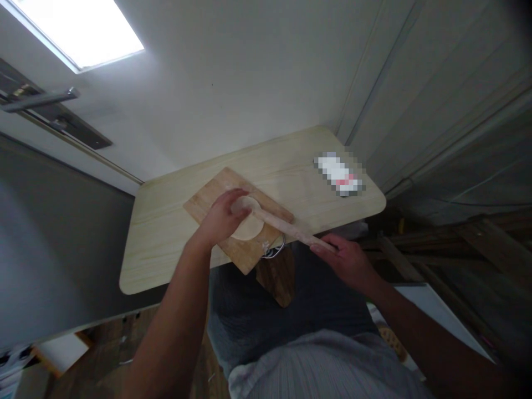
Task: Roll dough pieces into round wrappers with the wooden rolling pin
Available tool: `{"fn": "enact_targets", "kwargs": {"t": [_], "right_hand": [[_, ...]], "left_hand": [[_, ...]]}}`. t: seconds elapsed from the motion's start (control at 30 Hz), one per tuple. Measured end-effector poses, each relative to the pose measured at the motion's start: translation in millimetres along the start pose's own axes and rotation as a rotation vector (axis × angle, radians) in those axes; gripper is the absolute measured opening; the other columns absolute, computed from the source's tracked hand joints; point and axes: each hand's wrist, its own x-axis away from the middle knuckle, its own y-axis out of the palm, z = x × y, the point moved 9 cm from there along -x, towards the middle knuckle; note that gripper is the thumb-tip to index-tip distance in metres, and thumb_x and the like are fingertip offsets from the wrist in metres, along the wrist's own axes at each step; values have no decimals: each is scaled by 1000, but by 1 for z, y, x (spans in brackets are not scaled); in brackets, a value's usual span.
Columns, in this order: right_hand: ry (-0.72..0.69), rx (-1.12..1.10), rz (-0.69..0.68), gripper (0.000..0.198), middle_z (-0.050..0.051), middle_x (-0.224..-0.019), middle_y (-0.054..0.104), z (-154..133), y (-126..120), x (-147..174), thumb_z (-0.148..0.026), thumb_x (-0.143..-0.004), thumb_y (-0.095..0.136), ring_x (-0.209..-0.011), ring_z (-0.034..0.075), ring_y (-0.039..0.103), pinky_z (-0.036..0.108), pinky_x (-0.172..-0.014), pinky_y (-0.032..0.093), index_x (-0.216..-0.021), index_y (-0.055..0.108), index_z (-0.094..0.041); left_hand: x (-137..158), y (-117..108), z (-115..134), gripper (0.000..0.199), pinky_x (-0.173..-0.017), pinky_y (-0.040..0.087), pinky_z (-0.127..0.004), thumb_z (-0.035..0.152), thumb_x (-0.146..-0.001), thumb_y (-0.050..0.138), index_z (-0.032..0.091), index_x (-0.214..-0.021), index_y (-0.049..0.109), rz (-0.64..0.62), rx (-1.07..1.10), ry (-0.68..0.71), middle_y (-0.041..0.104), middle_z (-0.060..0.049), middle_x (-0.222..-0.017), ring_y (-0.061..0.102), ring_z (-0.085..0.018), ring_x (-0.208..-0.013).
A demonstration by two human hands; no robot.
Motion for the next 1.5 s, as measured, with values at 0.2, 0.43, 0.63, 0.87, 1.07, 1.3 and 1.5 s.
{"fn": "enact_targets", "kwargs": {"t": [0.2,0.43,0.63,0.87,1.07,1.3,1.5], "right_hand": [[-39,41,-39,44,-2,-62,60,-10,12,4,-63,-88,56,-60,16,56,28,-57,38,-80,66,-21],[-18,71,-71,45,1,-68,67,-4,15,5,-64,-88,55,-63,18,62,29,-59,41,-91,71,-21],[-12,60,-26,42,1,-70,70,-2,7,1,-62,-85,61,-62,18,63,28,-58,43,-90,71,-22],[10,79,2,43,1,-72,70,1,-1,-3,-63,-85,61,-65,18,64,29,-61,44,-90,71,-22],[28,91,37,45,1,-70,69,1,-11,-5,-65,-84,61,-63,18,62,29,-59,44,-91,73,-22],[35,78,76,48,3,-72,70,4,-19,-11,-66,-85,59,-65,18,62,28,-59,44,-91,74,-21],[62,65,105,49,2,-72,68,8,-23,-14,-66,-86,57,-66,18,61,28,-59,43,-90,72,-20]], "left_hand": [[-17,12,24,37,-111,41,-38,40,-102,38,21,-121,64,201,-41,14,65,-8,-131,56,-20,-125],[-20,41,31,41,-118,23,-60,43,-103,32,31,-135,54,118,-280,-44,52,-6,-148,40,-27,-140],[-24,43,31,44,-117,23,-64,41,-103,28,31,-137,53,83,-313,-51,51,-6,-149,39,-29,-141],[-33,46,36,44,-118,19,-66,40,-103,28,31,-137,53,85,-340,-46,51,-6,-148,38,-30,-141],[-46,51,37,44,-117,20,-64,42,-103,28,31,-136,55,85,-347,-36,49,-6,-150,37,-31,-141],[-61,57,39,44,-113,26,-62,41,-103,27,28,-133,56,99,-370,-16,51,-8,-147,40,-32,-137],[-71,61,44,42,-109,30,-61,39,-103,28,26,-129,58,78,-396,-7,56,-9,-140,44,-32,-132]]}}
